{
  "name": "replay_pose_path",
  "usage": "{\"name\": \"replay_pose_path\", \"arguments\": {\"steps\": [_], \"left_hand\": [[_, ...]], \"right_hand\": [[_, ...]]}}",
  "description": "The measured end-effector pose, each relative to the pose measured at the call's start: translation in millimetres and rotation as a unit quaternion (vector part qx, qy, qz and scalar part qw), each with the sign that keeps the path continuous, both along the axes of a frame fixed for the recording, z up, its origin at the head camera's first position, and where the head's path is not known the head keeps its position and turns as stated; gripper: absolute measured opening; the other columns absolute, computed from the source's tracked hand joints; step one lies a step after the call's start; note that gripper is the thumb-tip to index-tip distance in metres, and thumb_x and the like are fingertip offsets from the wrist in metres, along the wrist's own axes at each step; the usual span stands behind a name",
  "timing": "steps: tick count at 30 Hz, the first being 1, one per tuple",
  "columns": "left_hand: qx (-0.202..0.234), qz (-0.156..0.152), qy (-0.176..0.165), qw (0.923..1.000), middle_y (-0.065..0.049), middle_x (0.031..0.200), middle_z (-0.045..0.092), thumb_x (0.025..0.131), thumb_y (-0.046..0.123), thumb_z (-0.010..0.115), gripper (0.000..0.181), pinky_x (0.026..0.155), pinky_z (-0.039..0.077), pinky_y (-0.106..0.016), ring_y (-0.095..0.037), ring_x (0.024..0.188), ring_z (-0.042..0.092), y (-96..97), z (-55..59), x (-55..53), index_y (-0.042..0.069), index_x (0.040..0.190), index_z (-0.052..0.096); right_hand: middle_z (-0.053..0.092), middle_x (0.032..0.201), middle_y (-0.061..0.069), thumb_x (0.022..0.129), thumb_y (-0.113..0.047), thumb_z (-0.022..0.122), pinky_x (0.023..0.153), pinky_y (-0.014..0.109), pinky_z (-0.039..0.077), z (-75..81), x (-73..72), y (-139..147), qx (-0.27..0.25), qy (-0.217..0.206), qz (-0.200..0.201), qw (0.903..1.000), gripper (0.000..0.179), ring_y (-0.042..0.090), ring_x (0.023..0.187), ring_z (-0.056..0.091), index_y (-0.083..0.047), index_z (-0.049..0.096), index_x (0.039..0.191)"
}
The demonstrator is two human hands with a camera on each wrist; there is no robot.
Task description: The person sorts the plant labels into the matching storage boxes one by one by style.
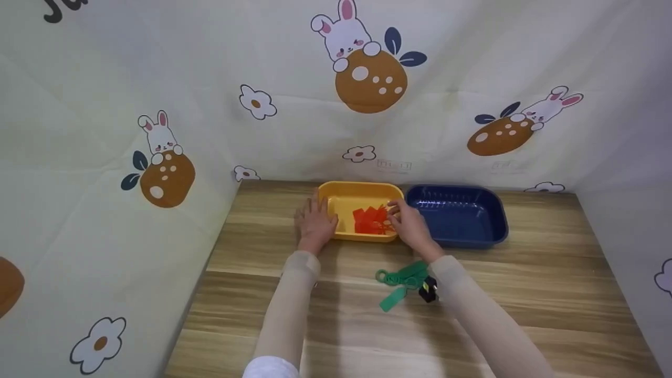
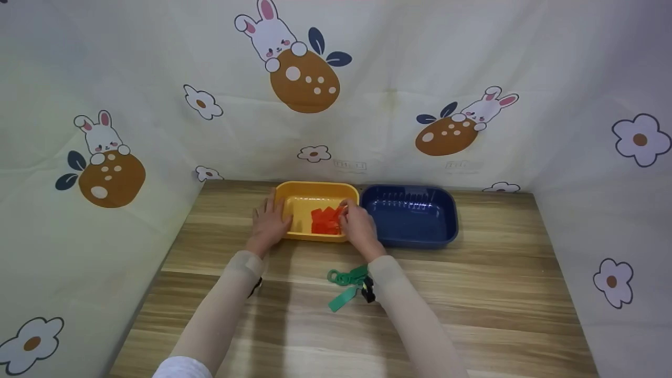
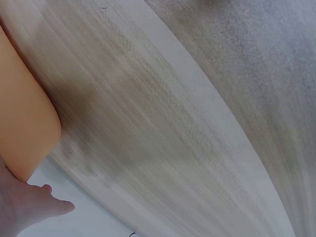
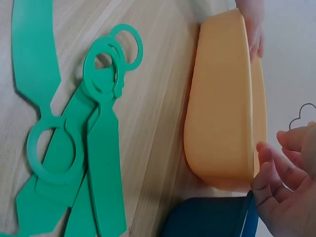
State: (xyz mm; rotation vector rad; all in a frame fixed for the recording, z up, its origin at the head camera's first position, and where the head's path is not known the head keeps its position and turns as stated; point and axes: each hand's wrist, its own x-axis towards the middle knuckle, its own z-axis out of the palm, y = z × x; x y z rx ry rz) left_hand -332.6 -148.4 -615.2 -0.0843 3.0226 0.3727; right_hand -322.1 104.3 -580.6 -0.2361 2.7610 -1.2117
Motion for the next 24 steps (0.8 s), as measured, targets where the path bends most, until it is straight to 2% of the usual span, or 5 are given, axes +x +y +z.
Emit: {"name": "replay_pose_path", "arguments": {"steps": [5, 11, 20, 24], "left_hand": [[-0.015, -0.001, 0.000, 0.9999, -0.005, 0.170, 0.003, 0.102, 0.046, 0.042, 0.065, 0.119, 0.021, -0.065, -0.034, 0.154, 0.017, -0.1, 0.0, -1.4, 0.015, 0.158, 0.030], [-0.019, -0.002, -0.001, 0.9998, -0.005, 0.170, 0.002, 0.102, 0.045, 0.044, 0.065, 0.119, 0.021, -0.064, -0.036, 0.154, 0.018, -0.3, -1.6, -2.0, 0.014, 0.158, 0.030], [-0.021, 0.002, -0.001, 0.9998, -0.005, 0.170, 0.001, 0.102, 0.045, 0.043, 0.065, 0.119, 0.020, -0.065, -0.036, 0.153, 0.020, -0.9, -6.2, -5.4, 0.015, 0.158, 0.030], [-0.021, 0.001, -0.006, 0.9998, -0.004, 0.170, -0.001, 0.102, 0.046, 0.043, 0.065, 0.119, 0.019, -0.064, -0.036, 0.153, 0.019, -0.8, -6.4, -5.1, 0.015, 0.158, 0.029]], "right_hand": [[0.069, 0.113, 0.012, 0.099, -0.013, 0.060, 0.084, 0.043, 0.056, -0.1, -1.2, 13, -0.002, 0.034, -0.007, 0.9994, 0.033, 0.026, 0.096, 0.068, -0.004, 0.057, 0.130], [0.070, 0.115, 0.012, 0.099, -0.015, 0.059, 0.083, 0.043, 0.054, -0.2, -3.6, 36, 0.019, 0.043, -0.030, 0.9985, 0.031, 0.026, 0.094, 0.067, -0.006, 0.057, 0.129], [0.068, 0.119, 0.018, 0.098, -0.014, 0.060, 0.089, 0.049, 0.054, -1.8, -4.6, 82, 0.049, 0.072, -0.056, 0.9946, 0.030, 0.033, 0.103, 0.067, -0.004, 0.059, 0.126], [0.065, 0.123, 0.020, 0.097, -0.014, 0.059, 0.096, 0.052, 0.050, -2.1, -4.5, 102, 0.074, 0.077, -0.063, 0.9923, 0.031, 0.036, 0.111, 0.063, -0.003, 0.058, 0.126]]}}
